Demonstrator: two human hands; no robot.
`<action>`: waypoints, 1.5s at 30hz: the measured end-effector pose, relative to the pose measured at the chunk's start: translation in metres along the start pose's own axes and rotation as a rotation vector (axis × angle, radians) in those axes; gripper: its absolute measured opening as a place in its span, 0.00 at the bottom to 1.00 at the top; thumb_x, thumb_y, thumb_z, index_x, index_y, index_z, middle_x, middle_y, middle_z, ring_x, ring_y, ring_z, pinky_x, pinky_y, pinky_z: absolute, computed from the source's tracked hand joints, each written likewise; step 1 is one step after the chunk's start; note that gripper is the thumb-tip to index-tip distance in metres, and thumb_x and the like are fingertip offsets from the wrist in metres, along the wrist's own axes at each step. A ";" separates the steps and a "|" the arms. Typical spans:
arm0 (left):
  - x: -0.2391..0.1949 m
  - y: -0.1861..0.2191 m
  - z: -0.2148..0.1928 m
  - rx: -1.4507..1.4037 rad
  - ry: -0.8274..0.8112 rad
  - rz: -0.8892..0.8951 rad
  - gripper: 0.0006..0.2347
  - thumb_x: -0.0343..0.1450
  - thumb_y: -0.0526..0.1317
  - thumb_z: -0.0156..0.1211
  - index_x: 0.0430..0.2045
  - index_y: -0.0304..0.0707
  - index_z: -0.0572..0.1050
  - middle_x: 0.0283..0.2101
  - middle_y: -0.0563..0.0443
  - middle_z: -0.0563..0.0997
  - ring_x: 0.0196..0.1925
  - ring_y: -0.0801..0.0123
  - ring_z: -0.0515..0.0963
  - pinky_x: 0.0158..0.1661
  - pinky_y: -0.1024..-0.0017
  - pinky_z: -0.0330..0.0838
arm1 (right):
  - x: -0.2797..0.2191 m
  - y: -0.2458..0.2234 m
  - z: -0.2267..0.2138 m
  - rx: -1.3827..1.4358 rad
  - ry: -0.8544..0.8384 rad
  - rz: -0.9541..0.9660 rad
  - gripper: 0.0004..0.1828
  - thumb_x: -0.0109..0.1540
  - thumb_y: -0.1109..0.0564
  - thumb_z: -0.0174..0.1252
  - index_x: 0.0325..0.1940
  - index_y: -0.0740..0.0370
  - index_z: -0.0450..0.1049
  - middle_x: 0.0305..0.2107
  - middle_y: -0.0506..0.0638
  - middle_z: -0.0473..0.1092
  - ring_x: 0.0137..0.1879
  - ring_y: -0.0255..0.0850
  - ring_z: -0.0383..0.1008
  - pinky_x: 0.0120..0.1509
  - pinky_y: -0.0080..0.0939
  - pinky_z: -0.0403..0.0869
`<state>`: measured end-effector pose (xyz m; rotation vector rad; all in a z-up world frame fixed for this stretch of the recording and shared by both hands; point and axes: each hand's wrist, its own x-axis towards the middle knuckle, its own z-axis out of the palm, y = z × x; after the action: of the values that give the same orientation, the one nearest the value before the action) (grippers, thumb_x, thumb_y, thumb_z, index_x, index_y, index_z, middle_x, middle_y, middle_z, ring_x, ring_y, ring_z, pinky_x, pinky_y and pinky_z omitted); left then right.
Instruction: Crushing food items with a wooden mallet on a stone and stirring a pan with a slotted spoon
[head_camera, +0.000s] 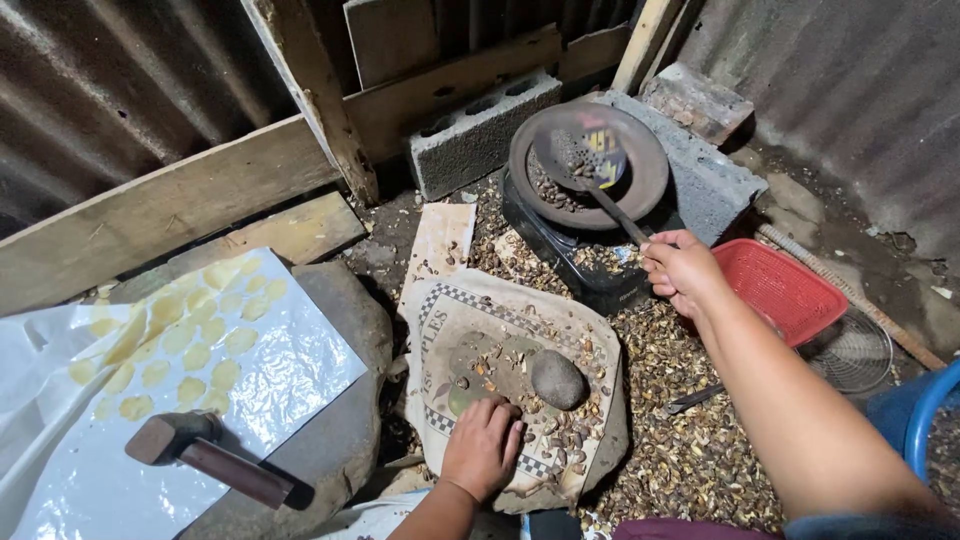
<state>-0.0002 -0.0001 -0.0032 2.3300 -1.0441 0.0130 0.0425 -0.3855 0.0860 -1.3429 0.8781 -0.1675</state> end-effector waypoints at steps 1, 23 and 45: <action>0.000 0.000 0.000 0.002 0.001 0.006 0.09 0.74 0.43 0.55 0.42 0.40 0.75 0.44 0.47 0.75 0.43 0.56 0.74 0.47 0.64 0.69 | 0.000 0.002 0.000 0.023 0.006 -0.008 0.13 0.65 0.65 0.52 0.53 0.63 0.60 0.25 0.50 0.64 0.18 0.29 0.54 0.15 0.29 0.49; -0.002 0.001 0.001 0.040 -0.047 -0.012 0.09 0.75 0.44 0.53 0.42 0.39 0.74 0.44 0.46 0.75 0.44 0.57 0.74 0.47 0.63 0.69 | -0.030 -0.016 0.002 -0.169 0.071 0.018 0.15 0.66 0.63 0.54 0.57 0.65 0.62 0.25 0.49 0.65 0.19 0.30 0.57 0.15 0.30 0.52; 0.025 -0.017 -0.010 -0.173 -0.035 0.050 0.10 0.75 0.44 0.53 0.37 0.38 0.78 0.46 0.46 0.78 0.45 0.54 0.76 0.48 0.62 0.71 | -0.025 0.009 -0.005 -0.199 0.032 -0.028 0.15 0.67 0.64 0.53 0.58 0.66 0.61 0.26 0.53 0.65 0.20 0.33 0.57 0.17 0.32 0.55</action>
<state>0.0305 -0.0029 0.0024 2.1560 -1.0763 -0.0957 0.0190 -0.3721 0.0891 -1.5413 0.9213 -0.1260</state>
